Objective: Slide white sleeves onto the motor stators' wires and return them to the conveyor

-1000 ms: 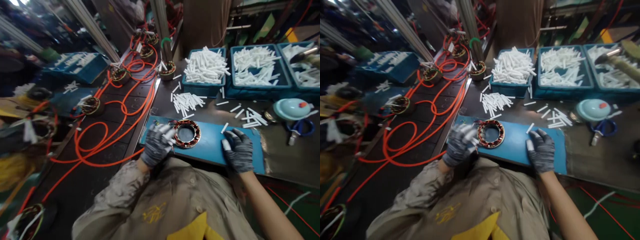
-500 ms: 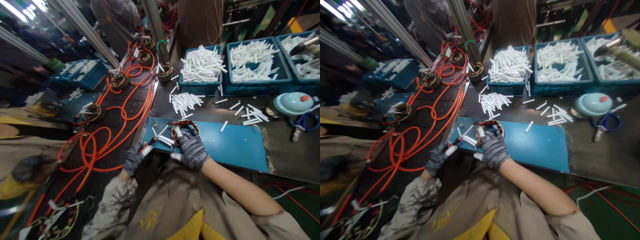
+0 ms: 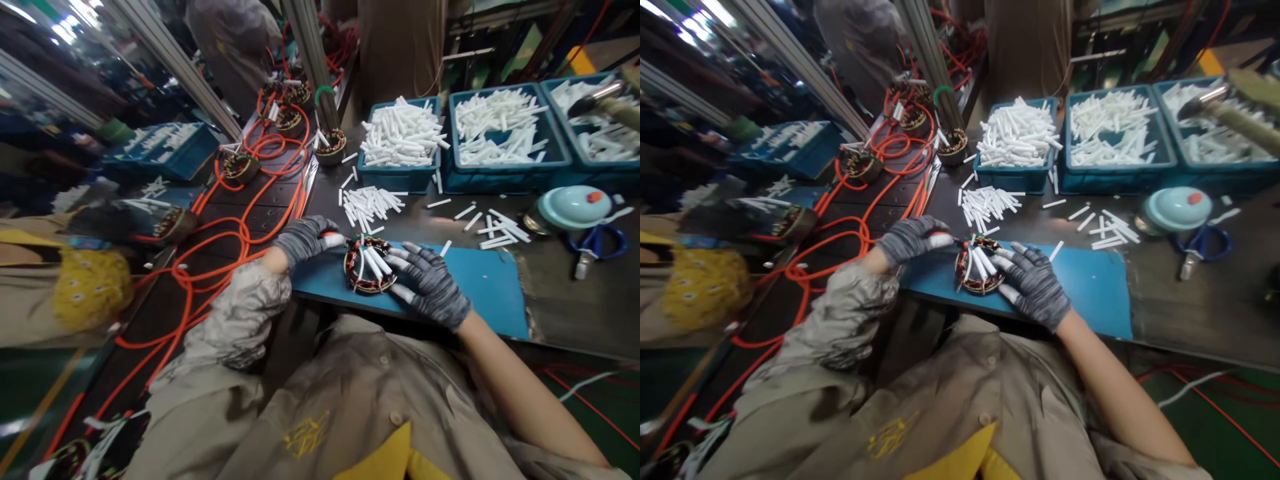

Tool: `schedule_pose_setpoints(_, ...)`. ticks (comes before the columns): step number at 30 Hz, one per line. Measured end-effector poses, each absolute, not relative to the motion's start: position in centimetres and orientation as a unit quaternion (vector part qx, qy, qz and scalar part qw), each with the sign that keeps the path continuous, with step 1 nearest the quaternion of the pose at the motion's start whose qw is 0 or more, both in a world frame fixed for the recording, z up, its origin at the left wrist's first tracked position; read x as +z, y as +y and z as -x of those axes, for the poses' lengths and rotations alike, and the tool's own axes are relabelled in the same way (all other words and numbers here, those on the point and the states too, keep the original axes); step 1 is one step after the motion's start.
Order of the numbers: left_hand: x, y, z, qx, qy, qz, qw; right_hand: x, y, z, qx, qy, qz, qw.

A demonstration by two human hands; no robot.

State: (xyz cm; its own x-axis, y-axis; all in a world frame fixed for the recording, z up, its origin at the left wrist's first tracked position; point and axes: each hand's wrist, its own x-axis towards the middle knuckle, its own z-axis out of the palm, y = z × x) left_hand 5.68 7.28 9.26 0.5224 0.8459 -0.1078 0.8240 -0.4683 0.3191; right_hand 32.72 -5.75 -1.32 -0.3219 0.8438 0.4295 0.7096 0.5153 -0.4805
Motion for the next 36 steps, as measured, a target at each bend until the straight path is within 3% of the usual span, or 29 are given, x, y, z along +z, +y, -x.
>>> schedule_pose_setpoints(3, 8.2, 8.1, -5.9, 0.083, 0.462, -0.827, 0.309, -1.5, -7.2, -34.1, 0.111, -0.770, 0.513, 0.363)
schedule_pose_setpoints(6, 8.7, 6.6, -7.4, 0.161, 0.337, -0.854, 0.362, -1.5, -8.0, -33.6, 0.137, -0.752, 0.500, 0.407)
schedule_pose_setpoints(10, 8.4, 5.5, -11.0, 0.049, 0.268, -0.935, 0.227, -1.1, -6.7, -31.8, 0.145, -0.717, 0.517, 0.444)
schedule_pose_setpoints(13, 7.5, 5.7, -12.2, -0.036, 0.266, -0.949, 0.166, -0.7, -5.7, -31.1, 0.130, -0.692, 0.568, 0.427)
schedule_pose_setpoints(20, 5.8, 5.3, -10.4, 0.062, 0.358, -0.912, 0.192, -0.4, -5.0, -31.0, 0.168, -0.684, 0.604, 0.374)
schedule_pose_setpoints(25, 4.1, 4.8, -10.9, 0.131, 0.379, -0.891, 0.212, -0.2, -3.4, -29.7, 0.047, -0.699, 0.648, 0.301)
schedule_pose_setpoints(28, 3.9, 4.6, -11.3, 0.156, 0.405, -0.877, 0.205, 0.4, -3.2, -29.5, 0.035, -0.703, 0.638, 0.313)
schedule_pose_setpoints(30, 4.3, 4.3, -11.5, 0.144, 0.379, -0.892, 0.199, 0.9, -3.4, -29.9, 0.141, -0.676, 0.626, 0.363)
schedule_pose_setpoints(32, 5.2, 4.1, -11.8, 0.108, 0.334, -0.918, 0.183, 1.3, -3.7, -30.6, 0.343, -0.607, 0.592, 0.404)
schedule_pose_setpoints(36, 6.5, 3.8, -12.2, 0.035, 0.301, -0.945, 0.122, 1.2, -4.0, -32.2, 0.671, -0.395, 0.497, 0.383)
